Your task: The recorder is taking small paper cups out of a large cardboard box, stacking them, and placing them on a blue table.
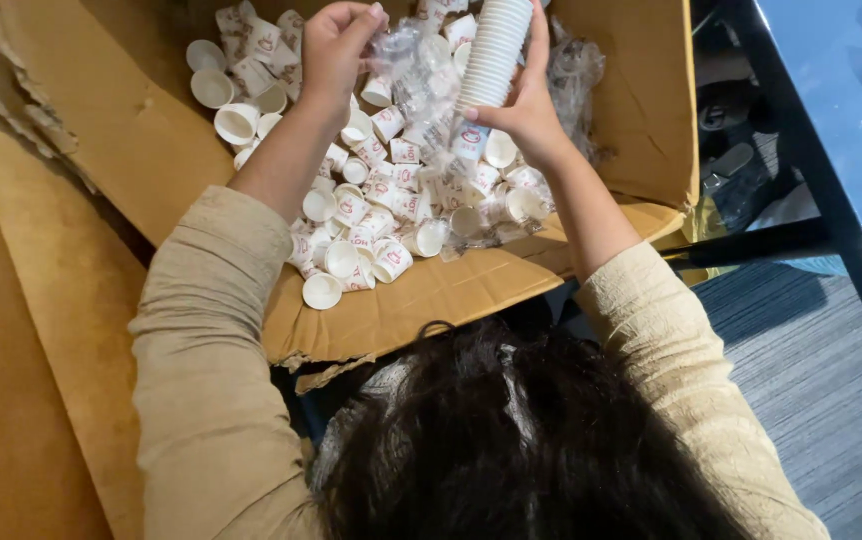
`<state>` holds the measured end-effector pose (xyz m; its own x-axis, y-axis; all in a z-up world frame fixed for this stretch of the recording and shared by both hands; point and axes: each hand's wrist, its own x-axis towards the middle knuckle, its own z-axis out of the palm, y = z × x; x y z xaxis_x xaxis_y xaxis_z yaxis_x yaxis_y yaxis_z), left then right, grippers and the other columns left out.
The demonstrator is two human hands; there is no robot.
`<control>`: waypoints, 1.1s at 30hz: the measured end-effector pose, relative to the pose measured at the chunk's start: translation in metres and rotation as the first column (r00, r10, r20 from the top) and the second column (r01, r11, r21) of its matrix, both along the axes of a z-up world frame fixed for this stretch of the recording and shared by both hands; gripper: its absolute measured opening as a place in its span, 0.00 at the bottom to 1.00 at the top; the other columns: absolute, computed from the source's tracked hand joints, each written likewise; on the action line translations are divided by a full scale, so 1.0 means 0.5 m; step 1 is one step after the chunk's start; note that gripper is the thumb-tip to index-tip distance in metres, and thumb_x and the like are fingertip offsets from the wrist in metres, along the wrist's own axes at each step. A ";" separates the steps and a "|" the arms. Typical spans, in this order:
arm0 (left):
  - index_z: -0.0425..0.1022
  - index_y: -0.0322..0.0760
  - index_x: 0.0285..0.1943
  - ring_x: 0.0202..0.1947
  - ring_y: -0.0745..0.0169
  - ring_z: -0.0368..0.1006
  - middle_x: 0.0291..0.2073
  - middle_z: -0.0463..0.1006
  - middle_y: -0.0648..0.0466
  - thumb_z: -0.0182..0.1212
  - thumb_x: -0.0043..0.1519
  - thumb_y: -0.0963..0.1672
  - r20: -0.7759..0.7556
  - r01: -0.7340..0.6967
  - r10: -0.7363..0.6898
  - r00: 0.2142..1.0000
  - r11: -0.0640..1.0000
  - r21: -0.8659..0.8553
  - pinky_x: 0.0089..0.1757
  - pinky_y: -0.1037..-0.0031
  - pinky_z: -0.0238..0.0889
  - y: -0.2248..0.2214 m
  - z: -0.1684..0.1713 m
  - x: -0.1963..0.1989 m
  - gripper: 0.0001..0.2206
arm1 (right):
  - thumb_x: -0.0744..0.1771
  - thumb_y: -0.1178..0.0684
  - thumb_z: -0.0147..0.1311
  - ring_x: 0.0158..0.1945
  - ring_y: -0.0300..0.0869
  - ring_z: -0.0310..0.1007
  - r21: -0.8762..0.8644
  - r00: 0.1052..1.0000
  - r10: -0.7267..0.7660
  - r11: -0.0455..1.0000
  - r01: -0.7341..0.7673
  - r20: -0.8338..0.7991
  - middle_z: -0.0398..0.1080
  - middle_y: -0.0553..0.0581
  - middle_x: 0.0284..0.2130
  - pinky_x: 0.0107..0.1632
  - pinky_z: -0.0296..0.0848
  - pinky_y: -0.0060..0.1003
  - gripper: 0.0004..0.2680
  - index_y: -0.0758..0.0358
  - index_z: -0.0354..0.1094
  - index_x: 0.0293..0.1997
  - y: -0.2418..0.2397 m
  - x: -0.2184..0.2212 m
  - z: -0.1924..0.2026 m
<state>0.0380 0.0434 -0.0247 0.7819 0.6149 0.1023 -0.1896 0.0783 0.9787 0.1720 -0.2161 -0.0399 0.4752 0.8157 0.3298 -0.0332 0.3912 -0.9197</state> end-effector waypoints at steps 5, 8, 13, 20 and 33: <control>0.79 0.35 0.39 0.26 0.75 0.70 0.28 0.77 0.59 0.69 0.64 0.46 -0.205 0.081 -0.056 0.977 0.990 0.115 0.27 0.81 0.66 0.038 0.031 -0.018 0.09 | 0.64 0.66 0.73 0.69 0.49 0.63 -0.005 0.996 0.027 1.000 -0.027 0.081 0.55 0.62 0.73 0.68 0.75 0.47 0.49 0.40 0.17 0.78 0.003 -0.005 0.006; 0.79 0.34 0.40 0.26 0.74 0.72 0.28 0.78 0.59 0.69 0.63 0.44 -0.368 0.180 -0.088 0.926 0.958 0.224 0.27 0.80 0.68 0.038 0.016 -0.013 0.08 | 0.64 0.65 0.74 0.68 0.49 0.63 -0.016 0.996 0.013 1.000 -0.012 0.089 0.55 0.63 0.72 0.67 0.75 0.47 0.50 0.40 0.16 0.78 0.001 -0.002 0.003; 0.78 0.32 0.45 0.29 0.70 0.78 0.32 0.81 0.56 0.67 0.58 0.37 -0.350 0.226 -0.160 0.923 0.961 0.156 0.31 0.78 0.75 0.060 -0.036 -0.002 0.08 | 0.64 0.64 0.75 0.67 0.49 0.64 -0.040 0.995 -0.004 0.999 0.008 0.099 0.56 0.64 0.71 0.66 0.76 0.47 0.50 0.40 0.16 0.78 -0.004 0.007 -0.017; 0.77 0.32 0.46 0.29 0.68 0.78 0.33 0.82 0.54 0.65 0.60 0.39 -0.360 0.171 -0.101 0.928 0.971 0.168 0.32 0.78 0.75 0.072 -0.023 -0.001 0.07 | 0.65 0.63 0.76 0.69 0.49 0.62 -0.018 0.982 -0.030 0.999 0.034 0.187 0.53 0.62 0.73 0.69 0.75 0.47 0.50 0.39 0.18 0.79 -0.005 0.002 0.000; 0.78 0.36 0.44 0.35 0.59 0.78 0.37 0.78 0.52 0.69 0.60 0.43 -0.331 0.236 -0.080 0.940 0.854 0.464 0.37 0.63 0.75 0.034 -0.057 0.006 0.08 | 0.62 0.61 0.77 0.67 0.49 0.70 -0.130 0.957 -0.021 0.990 0.061 0.289 0.63 0.64 0.68 0.65 0.77 0.47 0.51 0.39 0.19 0.79 -0.006 -0.010 0.015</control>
